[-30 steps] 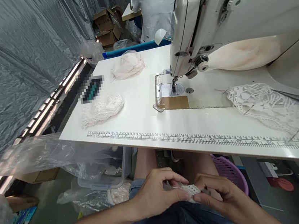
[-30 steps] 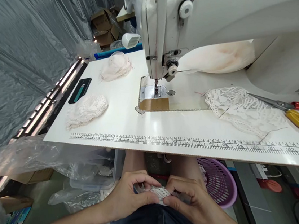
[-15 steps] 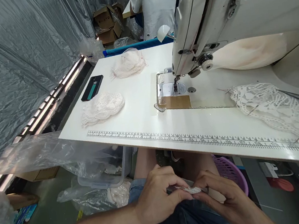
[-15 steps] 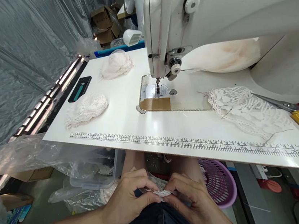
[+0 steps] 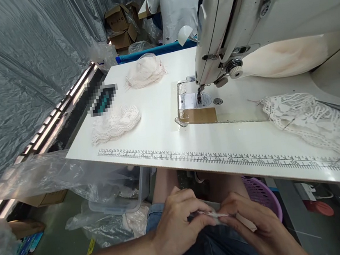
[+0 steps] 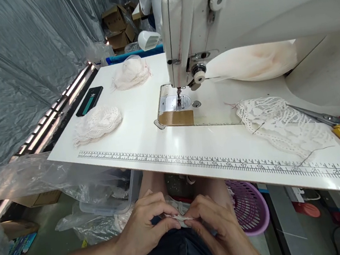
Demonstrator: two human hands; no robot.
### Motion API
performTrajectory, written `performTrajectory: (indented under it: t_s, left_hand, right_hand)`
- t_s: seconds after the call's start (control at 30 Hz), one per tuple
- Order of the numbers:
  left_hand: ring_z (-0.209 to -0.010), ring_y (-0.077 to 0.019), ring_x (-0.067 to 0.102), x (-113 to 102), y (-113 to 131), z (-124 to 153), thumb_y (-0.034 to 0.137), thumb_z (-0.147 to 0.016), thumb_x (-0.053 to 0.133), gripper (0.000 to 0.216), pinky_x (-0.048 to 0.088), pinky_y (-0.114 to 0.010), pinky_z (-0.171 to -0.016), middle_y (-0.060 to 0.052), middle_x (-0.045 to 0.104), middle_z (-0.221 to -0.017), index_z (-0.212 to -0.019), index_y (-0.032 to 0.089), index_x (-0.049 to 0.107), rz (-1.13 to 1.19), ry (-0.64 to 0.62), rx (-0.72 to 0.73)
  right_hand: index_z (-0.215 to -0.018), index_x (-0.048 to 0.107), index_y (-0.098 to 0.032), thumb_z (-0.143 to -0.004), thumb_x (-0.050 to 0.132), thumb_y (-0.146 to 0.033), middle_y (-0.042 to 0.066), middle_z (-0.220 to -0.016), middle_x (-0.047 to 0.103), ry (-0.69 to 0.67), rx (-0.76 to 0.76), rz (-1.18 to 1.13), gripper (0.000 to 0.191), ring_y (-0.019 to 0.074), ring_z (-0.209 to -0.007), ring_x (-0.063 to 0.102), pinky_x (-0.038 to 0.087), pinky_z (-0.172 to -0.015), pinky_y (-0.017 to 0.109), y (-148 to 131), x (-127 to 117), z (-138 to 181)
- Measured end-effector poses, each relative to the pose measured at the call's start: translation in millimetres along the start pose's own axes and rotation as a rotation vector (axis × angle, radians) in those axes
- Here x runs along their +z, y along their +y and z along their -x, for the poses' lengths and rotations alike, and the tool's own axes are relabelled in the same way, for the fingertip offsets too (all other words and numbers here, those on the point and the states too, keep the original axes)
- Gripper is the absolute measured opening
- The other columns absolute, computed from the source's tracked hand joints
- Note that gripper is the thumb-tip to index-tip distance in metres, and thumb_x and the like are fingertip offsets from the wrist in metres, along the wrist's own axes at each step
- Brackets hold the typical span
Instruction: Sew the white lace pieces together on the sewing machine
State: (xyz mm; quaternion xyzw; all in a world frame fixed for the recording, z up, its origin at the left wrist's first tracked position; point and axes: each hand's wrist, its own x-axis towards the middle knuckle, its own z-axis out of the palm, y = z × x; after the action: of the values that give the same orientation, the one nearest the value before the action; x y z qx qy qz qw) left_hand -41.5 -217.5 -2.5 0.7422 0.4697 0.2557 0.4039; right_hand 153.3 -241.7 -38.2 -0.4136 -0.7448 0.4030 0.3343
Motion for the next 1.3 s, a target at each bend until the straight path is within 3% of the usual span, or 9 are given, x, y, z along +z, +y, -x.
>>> performTrajectory:
  t_s: [0.2,0.37,0.53,0.73,0.9,1.3]
  left_hand:
    - [-0.063,-0.0107,0.052,6,-7,0,0.018,-0.088,0.056,0.011,0.037,-0.027,-0.066,0.000,0.057,-0.066,-0.085,0.014,0.066,-0.169,0.180,0.307]
    - [-0.064,-0.0102,0.052,10,-15,3,0.008,-0.087,0.051,0.013,0.035,-0.028,-0.067,0.001,0.058,-0.064,-0.080,0.015,0.060,-0.234,0.293,0.524]
    - [-0.068,-0.0117,0.057,7,-15,5,0.007,-0.087,0.046,0.014,0.035,-0.029,-0.067,-0.001,0.062,-0.068,-0.082,0.012,0.059,-0.362,0.289,0.736]
    - [-0.070,-0.0136,0.060,12,-18,4,0.007,-0.079,0.053,0.015,0.031,-0.030,-0.060,-0.002,0.062,-0.067,-0.066,0.014,0.058,-0.499,0.418,0.956]
    - [-0.071,-0.0149,0.059,14,-20,4,0.007,-0.074,0.056,0.017,0.029,-0.030,-0.058,-0.001,0.062,-0.066,-0.060,0.017,0.056,-0.523,0.417,1.026]
    - [-0.067,-0.0140,0.059,14,-17,2,0.008,-0.076,0.050,0.020,0.031,-0.030,-0.056,-0.003,0.064,-0.064,-0.058,0.015,0.056,-0.481,0.447,0.989]
  right_hand:
    - [-0.096,0.058,-0.018,-0.087,0.048,-0.006,0.002,-0.075,0.061,0.114,-0.241,0.258,0.018,0.0132,-0.065,0.055,0.042,-0.061,0.027,-1,-1,3]
    - [-0.101,0.057,-0.016,-0.085,0.049,-0.002,0.004,-0.079,0.063,0.129,-0.298,0.297,0.023,0.0135,-0.065,0.053,0.039,-0.059,0.028,2,0,6]
    - [-0.098,0.056,-0.016,-0.083,0.049,0.001,0.003,-0.080,0.064,0.166,-0.330,0.308,0.024,0.0139,-0.066,0.053,0.038,-0.060,0.030,2,1,7]
    - [-0.094,0.056,-0.015,-0.080,0.047,0.004,0.007,-0.084,0.064,0.179,-0.347,0.305,0.025,0.0159,-0.070,0.053,0.038,-0.063,0.032,3,3,8]
    - [-0.095,0.056,-0.015,-0.081,0.047,0.004,0.007,-0.084,0.064,0.180,-0.371,0.312,0.025,0.0162,-0.071,0.054,0.039,-0.062,0.032,8,3,10]
    - [-0.096,0.056,-0.019,-0.083,0.047,-0.001,0.004,-0.082,0.066,0.192,-0.347,0.301,0.024,0.0154,-0.069,0.057,0.042,-0.061,0.031,5,2,7]
